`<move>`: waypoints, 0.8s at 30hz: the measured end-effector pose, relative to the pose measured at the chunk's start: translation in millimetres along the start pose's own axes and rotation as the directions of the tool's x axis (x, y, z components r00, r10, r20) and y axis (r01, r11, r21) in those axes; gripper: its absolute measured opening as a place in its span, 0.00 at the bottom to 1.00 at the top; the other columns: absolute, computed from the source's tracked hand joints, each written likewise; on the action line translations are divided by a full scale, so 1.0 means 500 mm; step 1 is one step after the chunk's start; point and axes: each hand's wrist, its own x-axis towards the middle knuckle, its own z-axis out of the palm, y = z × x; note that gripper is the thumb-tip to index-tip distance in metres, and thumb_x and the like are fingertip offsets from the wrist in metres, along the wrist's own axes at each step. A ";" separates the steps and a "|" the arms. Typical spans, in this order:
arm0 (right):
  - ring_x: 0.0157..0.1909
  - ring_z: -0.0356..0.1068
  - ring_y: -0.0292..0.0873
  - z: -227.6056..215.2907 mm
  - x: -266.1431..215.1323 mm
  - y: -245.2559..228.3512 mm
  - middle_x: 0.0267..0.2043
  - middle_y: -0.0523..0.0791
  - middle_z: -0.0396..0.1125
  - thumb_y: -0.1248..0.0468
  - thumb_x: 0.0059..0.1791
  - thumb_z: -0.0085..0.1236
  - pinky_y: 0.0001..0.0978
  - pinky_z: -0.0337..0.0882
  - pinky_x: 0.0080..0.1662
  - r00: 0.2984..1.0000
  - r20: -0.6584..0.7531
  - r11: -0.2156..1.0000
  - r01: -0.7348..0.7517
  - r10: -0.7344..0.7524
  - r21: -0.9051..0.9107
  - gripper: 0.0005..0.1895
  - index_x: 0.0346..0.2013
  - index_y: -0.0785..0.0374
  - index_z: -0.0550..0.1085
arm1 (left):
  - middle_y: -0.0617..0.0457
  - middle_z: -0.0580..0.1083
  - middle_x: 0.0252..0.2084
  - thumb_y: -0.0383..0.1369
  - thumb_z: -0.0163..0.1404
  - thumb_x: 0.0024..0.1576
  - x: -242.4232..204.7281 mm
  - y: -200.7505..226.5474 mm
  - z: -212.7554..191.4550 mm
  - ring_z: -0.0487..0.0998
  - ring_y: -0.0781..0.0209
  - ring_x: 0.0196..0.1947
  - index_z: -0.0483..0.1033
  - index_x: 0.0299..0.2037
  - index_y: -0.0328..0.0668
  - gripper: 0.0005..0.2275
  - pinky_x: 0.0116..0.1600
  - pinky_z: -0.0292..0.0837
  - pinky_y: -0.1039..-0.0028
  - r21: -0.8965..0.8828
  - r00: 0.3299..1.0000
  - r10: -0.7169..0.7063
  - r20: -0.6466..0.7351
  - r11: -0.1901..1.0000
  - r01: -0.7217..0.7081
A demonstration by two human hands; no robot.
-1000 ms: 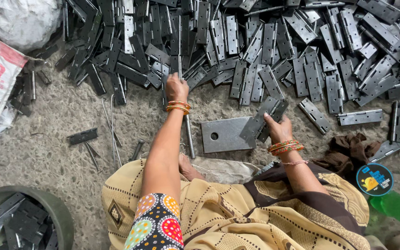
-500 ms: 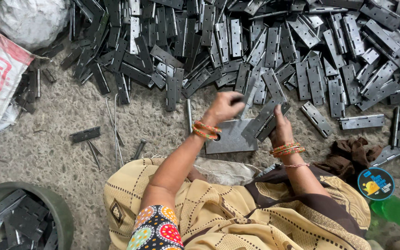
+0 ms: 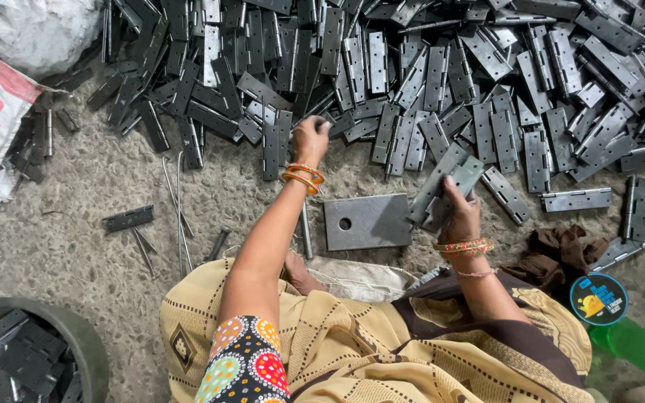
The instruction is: The person sits on the floor and assembles metal hinge components by inserting pins into pre-drilled holes using a metal rod and hammer. They repeatedly pick up hinge halves, align them on a metal block, and strike the pin to secure the assembly.
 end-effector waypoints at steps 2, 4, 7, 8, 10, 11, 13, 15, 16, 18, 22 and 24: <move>0.30 0.75 0.39 0.007 -0.017 -0.015 0.33 0.44 0.74 0.60 0.54 0.57 0.31 0.77 0.33 1.000 0.029 0.999 0.008 -0.010 0.047 0.11 0.47 0.63 0.75 | 0.44 0.80 0.41 0.38 0.59 0.57 0.045 -0.039 -0.016 0.81 0.45 0.43 0.80 0.42 0.41 0.10 0.47 0.75 0.59 0.130 0.995 -0.012 -0.101 0.991 0.026; 0.30 0.76 0.40 0.008 -0.024 -0.024 0.31 0.44 0.73 0.58 0.53 0.56 0.32 0.78 0.33 0.999 0.024 0.999 0.024 -0.025 0.030 0.12 0.46 0.61 0.75 | 0.40 0.78 0.45 0.38 0.59 0.57 0.090 -0.058 -0.032 0.79 0.41 0.47 0.77 0.46 0.37 0.14 0.52 0.73 0.57 0.158 0.976 -0.019 -0.215 0.986 0.054; 0.30 0.74 0.37 0.004 -0.018 -0.018 0.33 0.41 0.72 0.58 0.53 0.60 0.30 0.76 0.33 0.997 -0.041 0.993 0.055 -0.060 -0.106 0.10 0.44 0.61 0.76 | 0.35 0.76 0.49 0.36 0.60 0.55 0.161 -0.063 -0.042 0.76 0.37 0.51 0.73 0.50 0.32 0.18 0.56 0.71 0.56 0.184 0.947 0.016 -0.321 0.982 0.045; 0.31 0.72 0.35 0.004 -0.018 -0.007 0.34 0.40 0.72 0.59 0.54 0.62 0.29 0.74 0.33 0.996 -0.069 0.985 0.052 -0.064 -0.162 0.09 0.43 0.61 0.77 | 0.34 0.75 0.50 0.36 0.61 0.54 0.179 -0.063 -0.045 0.76 0.35 0.51 0.72 0.51 0.31 0.20 0.56 0.71 0.55 0.189 0.944 -0.002 -0.331 0.980 0.069; 0.31 0.69 0.34 0.010 -0.005 0.009 0.35 0.39 0.72 0.59 0.52 0.65 0.29 0.72 0.33 0.988 -0.107 0.964 0.077 -0.108 -0.255 0.10 0.41 0.62 0.77 | 0.32 0.72 0.52 0.37 0.61 0.55 0.212 -0.054 -0.046 0.74 0.33 0.53 0.70 0.52 0.31 0.21 0.56 0.70 0.52 0.154 0.933 -0.147 -0.329 0.966 0.206; 0.31 0.68 0.33 0.014 -0.006 0.020 0.34 0.39 0.72 0.59 0.50 0.66 0.29 0.71 0.33 0.984 -0.119 0.949 0.093 -0.134 -0.301 0.11 0.41 0.62 0.77 | 0.31 0.71 0.53 0.37 0.61 0.54 0.215 -0.052 -0.043 0.73 0.31 0.54 0.69 0.54 0.30 0.23 0.57 0.70 0.51 0.186 0.928 -0.102 -0.358 0.966 0.178; 0.33 0.72 0.34 0.023 -0.005 0.028 0.35 0.40 0.75 0.57 0.48 0.67 0.28 0.72 0.35 0.985 -0.144 0.931 0.038 -0.096 -0.363 0.14 0.40 0.65 0.79 | 0.31 0.73 0.54 0.38 0.61 0.56 0.231 -0.041 -0.036 0.73 0.29 0.55 0.68 0.57 0.31 0.24 0.58 0.68 0.47 0.131 0.936 -0.214 -0.281 0.957 0.259; 0.36 0.75 0.36 0.042 -0.004 0.042 0.39 0.42 0.76 0.59 0.43 0.69 0.33 0.77 0.39 0.968 -0.241 0.968 -0.126 0.072 -0.216 0.20 0.46 0.62 0.77 | 0.29 0.73 0.53 0.38 0.65 0.53 0.229 -0.039 -0.043 0.74 0.27 0.53 0.67 0.56 0.28 0.28 0.56 0.67 0.43 0.170 0.925 -0.212 -0.314 0.946 0.275; 0.37 0.75 0.36 0.041 -0.003 0.041 0.41 0.42 0.77 0.59 0.45 0.70 0.34 0.77 0.41 0.987 -0.159 0.973 -0.031 -0.005 -0.227 0.19 0.47 0.64 0.78 | 0.24 0.71 0.53 0.41 0.66 0.54 0.235 -0.028 -0.034 0.72 0.22 0.53 0.65 0.55 0.24 0.30 0.57 0.66 0.43 0.172 0.923 -0.264 -0.279 0.932 0.318; 0.39 0.76 0.36 0.053 0.002 0.037 0.42 0.42 0.77 0.60 0.44 0.71 0.33 0.78 0.44 0.991 -0.136 0.980 -0.027 -0.001 -0.199 0.20 0.47 0.65 0.78 | 0.13 0.64 0.51 0.41 0.70 0.51 0.243 -0.018 -0.037 0.69 0.14 0.52 0.62 0.53 0.17 0.35 0.55 0.65 0.39 0.160 0.889 -0.128 -0.439 0.963 0.217; 0.40 0.75 0.34 0.057 -0.008 0.026 0.41 0.42 0.76 0.61 0.44 0.73 0.32 0.77 0.45 0.998 -0.066 0.973 -0.010 -0.005 -0.229 0.20 0.46 0.67 0.79 | 0.29 0.72 0.49 0.44 0.73 0.49 0.240 -0.010 -0.053 0.75 0.29 0.48 0.70 0.49 0.24 0.32 0.54 0.70 0.47 0.085 0.899 -0.291 -0.327 0.938 0.335; 0.39 0.75 0.34 0.062 -0.012 0.020 0.40 0.41 0.77 0.61 0.44 0.72 0.31 0.77 0.45 0.998 -0.054 0.964 0.006 -0.021 -0.266 0.19 0.46 0.66 0.79 | 0.34 0.74 0.45 0.43 0.74 0.48 0.239 -0.001 -0.047 0.78 0.37 0.45 0.72 0.48 0.25 0.31 0.51 0.73 0.53 -0.070 0.890 -0.356 -0.286 0.934 0.351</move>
